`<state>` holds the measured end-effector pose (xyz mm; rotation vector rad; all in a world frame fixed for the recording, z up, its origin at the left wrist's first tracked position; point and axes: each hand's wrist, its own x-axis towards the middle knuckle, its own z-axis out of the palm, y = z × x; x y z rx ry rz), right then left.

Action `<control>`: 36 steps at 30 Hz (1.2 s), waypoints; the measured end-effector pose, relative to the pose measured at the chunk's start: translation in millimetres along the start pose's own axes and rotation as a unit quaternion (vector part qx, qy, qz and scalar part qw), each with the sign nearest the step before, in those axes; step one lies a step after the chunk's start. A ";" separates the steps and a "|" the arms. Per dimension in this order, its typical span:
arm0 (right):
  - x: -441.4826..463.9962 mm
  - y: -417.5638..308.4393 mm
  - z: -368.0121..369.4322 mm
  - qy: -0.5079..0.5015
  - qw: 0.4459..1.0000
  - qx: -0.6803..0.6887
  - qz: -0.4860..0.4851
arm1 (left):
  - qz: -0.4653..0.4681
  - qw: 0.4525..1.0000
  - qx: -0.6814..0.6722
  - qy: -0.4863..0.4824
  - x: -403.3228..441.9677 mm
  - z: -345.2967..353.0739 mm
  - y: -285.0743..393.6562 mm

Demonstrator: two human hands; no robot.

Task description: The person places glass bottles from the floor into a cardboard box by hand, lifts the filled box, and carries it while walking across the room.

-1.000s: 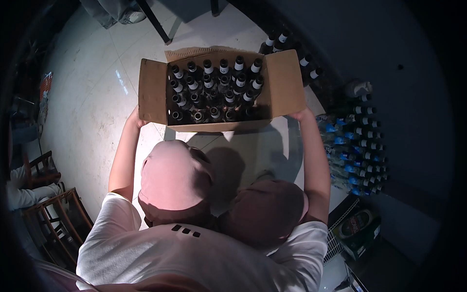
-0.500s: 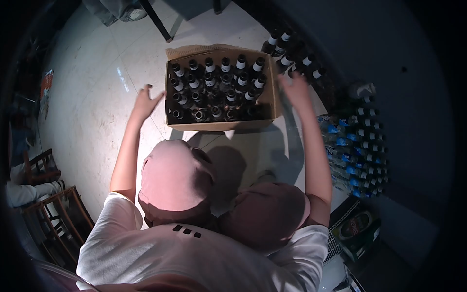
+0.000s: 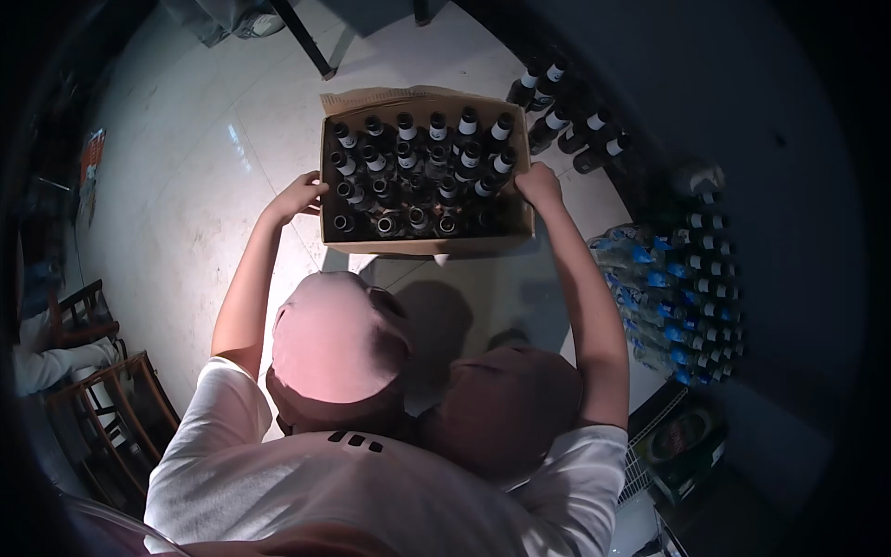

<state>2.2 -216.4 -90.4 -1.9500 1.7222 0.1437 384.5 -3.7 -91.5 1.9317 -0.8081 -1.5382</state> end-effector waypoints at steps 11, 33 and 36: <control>9.3 -2.2 1.1 0.014 0.999 -0.028 -0.012 | -0.083 0.960 0.225 0.145 29.6 18.4 19.0; -44.1 17.6 -11.7 0.063 0.989 0.056 -0.120 | 0.082 0.958 0.245 0.122 16.7 -1.8 3.8; -53.4 19.3 -24.2 0.093 0.985 0.031 -0.141 | 0.079 0.962 0.238 0.109 0.2 -7.3 19.3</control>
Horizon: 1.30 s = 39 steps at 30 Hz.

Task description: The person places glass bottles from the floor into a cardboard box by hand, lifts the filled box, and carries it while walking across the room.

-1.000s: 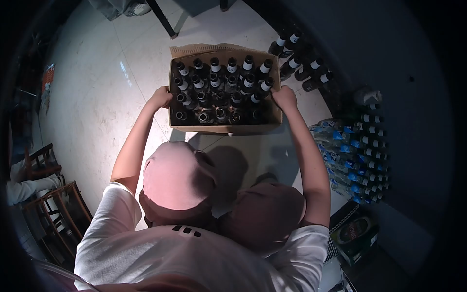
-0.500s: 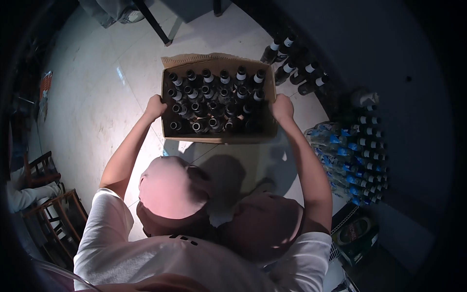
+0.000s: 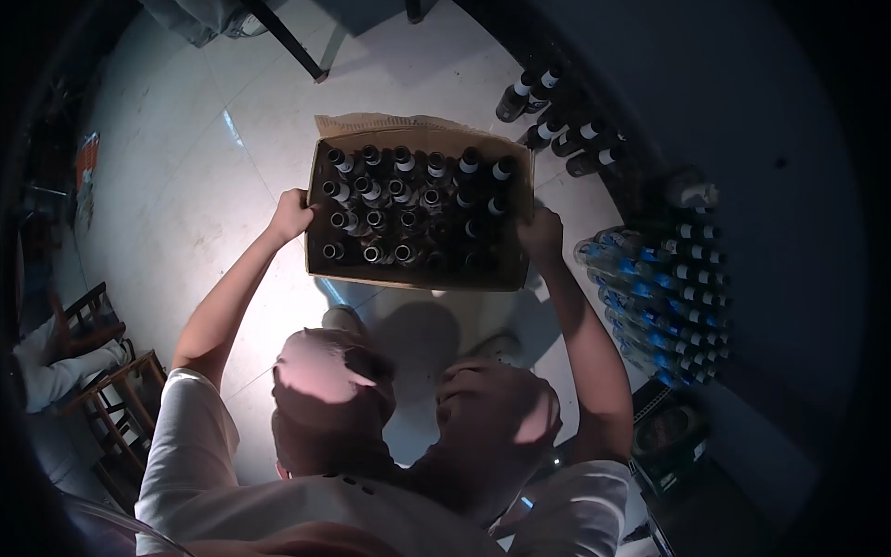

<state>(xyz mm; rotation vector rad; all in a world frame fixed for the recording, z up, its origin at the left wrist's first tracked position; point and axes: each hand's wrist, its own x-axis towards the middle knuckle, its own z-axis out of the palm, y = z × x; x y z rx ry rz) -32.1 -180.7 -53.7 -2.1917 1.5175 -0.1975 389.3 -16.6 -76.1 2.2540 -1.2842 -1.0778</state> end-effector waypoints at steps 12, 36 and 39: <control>-48.7 -155.4 -187.4 -0.062 0.998 -0.009 0.024 | -0.032 0.998 -0.041 0.045 -156.0 -174.8 108.1; -129.6 -539.1 -399.3 -0.273 0.902 -0.066 -0.327 | -0.333 0.833 -0.199 0.394 -659.4 -304.0 206.6; -179.4 -590.3 -371.8 -0.289 0.879 -0.113 -0.362 | -0.357 0.798 -0.232 0.427 -719.1 -279.1 185.2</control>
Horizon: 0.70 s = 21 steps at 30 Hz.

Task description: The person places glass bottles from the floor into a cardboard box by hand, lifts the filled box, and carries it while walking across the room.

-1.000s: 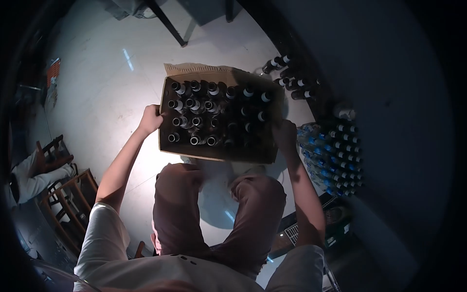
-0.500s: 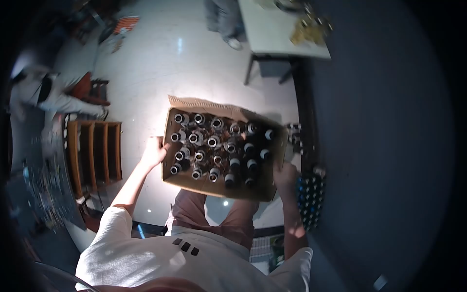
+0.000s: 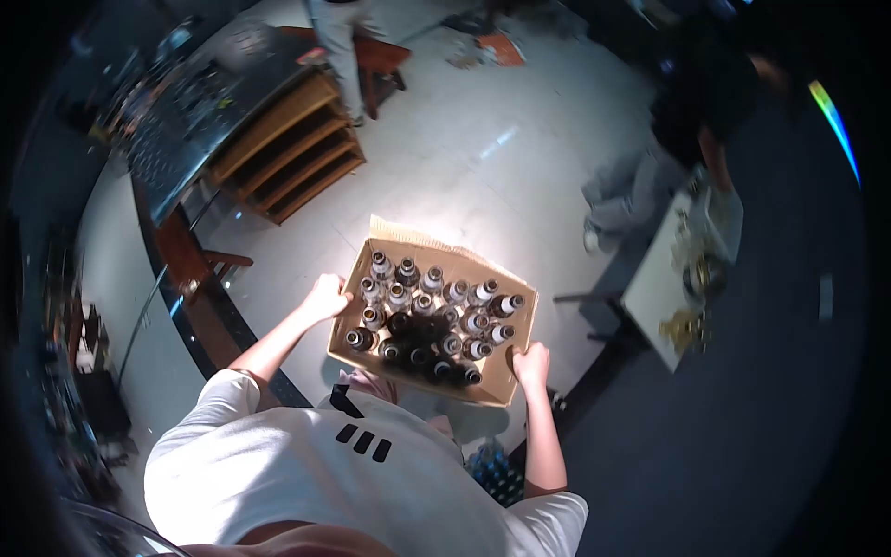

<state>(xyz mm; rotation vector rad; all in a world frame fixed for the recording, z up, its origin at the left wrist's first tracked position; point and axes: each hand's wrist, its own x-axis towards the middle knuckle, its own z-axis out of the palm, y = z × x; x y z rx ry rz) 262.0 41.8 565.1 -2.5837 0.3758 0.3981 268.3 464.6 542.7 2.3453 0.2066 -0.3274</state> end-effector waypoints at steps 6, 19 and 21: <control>65.9 -106.0 36.1 -0.039 0.984 -0.063 -0.162 | -0.158 0.983 -0.070 0.070 -39.0 -56.7 -52.4; 149.5 -419.0 144.5 -0.221 0.831 -0.153 -0.488 | -0.378 0.831 -0.099 0.397 -147.7 -100.3 -106.5; 137.4 -492.2 173.9 -0.252 0.788 -0.183 -0.531 | -0.437 0.793 -0.121 0.408 -154.9 -126.1 -127.6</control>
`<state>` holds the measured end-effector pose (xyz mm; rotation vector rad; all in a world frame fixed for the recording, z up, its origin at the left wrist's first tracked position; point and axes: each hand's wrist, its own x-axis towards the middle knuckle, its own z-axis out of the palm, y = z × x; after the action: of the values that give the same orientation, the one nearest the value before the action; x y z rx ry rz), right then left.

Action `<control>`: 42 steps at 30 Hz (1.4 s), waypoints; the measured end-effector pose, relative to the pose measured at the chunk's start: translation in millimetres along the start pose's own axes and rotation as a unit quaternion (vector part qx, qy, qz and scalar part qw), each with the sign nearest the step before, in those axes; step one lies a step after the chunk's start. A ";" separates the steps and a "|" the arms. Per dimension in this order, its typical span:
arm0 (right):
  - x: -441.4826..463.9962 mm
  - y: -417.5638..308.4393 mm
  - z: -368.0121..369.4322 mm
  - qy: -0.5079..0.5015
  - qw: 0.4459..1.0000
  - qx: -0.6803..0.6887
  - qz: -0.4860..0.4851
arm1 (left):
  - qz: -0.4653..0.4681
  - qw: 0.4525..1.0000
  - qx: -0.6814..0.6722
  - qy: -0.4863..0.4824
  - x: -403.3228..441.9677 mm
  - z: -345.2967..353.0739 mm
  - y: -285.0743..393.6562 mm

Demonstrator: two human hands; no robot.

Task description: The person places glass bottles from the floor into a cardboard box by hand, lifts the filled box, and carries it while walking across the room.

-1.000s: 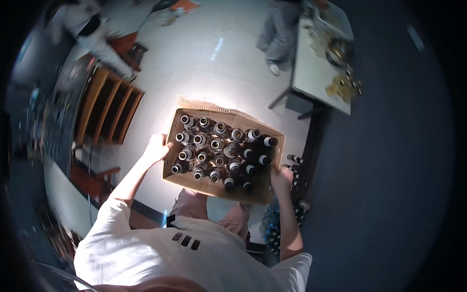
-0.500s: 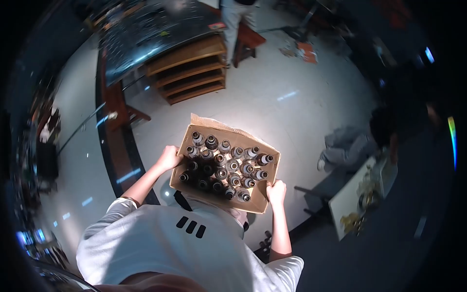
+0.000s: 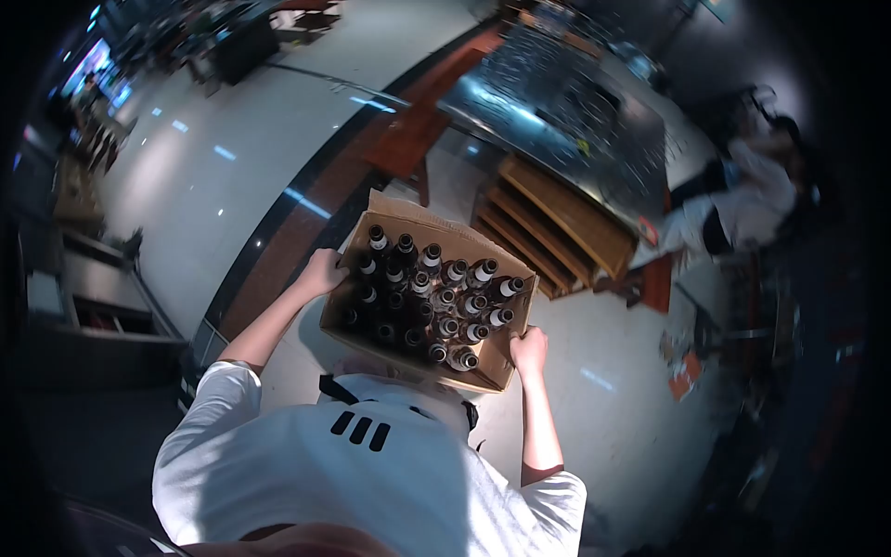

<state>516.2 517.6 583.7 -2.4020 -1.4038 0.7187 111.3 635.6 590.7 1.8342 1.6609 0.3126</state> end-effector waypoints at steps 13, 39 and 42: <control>179.9 -223.4 127.7 -0.087 0.976 -0.069 -0.186 | -0.127 0.990 -0.039 0.047 78.9 -111.0 -180.6; 539.4 -741.3 309.6 -0.126 0.968 -0.053 -0.212 | -0.202 0.976 -0.031 0.080 541.5 -433.8 -446.2; 608.5 -787.6 318.1 -0.114 0.967 -0.045 -0.221 | -0.209 0.975 -0.039 0.071 628.7 -461.1 -466.6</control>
<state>13.3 1430.4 508.3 -1.9966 -2.0142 0.8399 -416.0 1372.1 520.1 1.3868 2.0499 0.3242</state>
